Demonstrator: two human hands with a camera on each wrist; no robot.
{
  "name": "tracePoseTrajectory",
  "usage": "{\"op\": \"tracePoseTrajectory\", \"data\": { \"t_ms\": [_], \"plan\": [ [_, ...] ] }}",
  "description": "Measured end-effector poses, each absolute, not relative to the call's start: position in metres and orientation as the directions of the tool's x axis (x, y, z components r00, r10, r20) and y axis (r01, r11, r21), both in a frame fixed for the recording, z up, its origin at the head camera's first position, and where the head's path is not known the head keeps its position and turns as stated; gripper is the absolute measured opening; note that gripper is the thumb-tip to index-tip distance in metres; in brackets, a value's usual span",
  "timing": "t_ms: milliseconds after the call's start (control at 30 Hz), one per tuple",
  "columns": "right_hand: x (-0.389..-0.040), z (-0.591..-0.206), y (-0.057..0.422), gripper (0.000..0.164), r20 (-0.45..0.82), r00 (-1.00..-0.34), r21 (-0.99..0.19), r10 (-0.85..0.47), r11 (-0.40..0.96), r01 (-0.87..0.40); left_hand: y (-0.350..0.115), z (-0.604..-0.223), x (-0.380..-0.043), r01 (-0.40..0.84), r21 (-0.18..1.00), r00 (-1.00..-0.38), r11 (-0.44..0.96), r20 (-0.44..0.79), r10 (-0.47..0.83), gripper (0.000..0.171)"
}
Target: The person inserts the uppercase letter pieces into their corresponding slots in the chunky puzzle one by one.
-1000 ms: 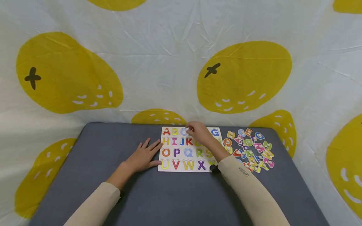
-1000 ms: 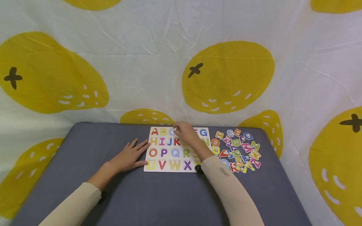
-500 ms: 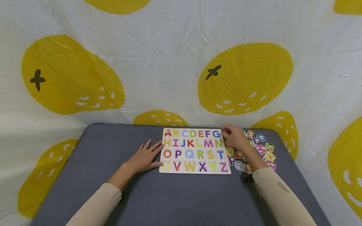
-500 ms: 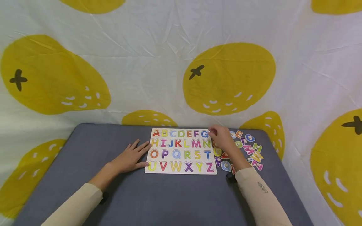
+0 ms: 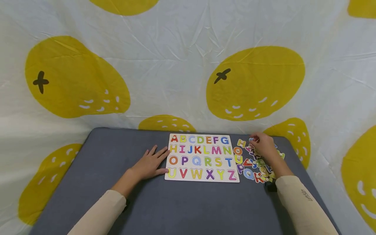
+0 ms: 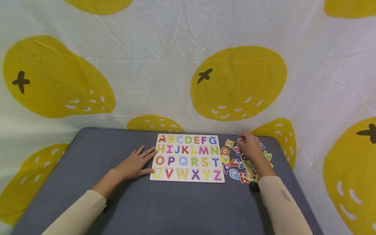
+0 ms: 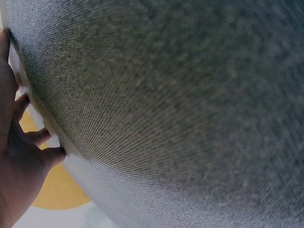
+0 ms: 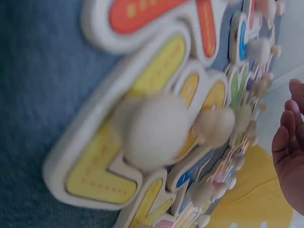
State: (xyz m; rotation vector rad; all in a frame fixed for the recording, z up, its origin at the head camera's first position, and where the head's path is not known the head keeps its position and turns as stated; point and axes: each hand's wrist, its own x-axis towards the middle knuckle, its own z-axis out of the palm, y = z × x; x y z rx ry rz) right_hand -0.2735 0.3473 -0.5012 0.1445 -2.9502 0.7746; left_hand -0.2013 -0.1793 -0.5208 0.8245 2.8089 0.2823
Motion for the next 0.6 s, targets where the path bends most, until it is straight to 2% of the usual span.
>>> {"op": "tracePoseTrajectory", "data": {
  "t_ms": [300,600],
  "plan": [
    [-0.282,-0.506,0.356,0.029,-0.019,-1.000,-0.436,-0.021,0.900,-0.011,-0.178,-0.523,-0.202,0.514,0.245,-0.824,0.822,-0.126,0.552,0.087],
    [-0.289,-0.515,0.360,0.025,-0.030,-0.999,-0.434,0.018,0.900,0.029,-0.180,-0.523,-0.202,0.509,0.248,-0.826,0.824,-0.129,0.549,0.087]
  ]
}}
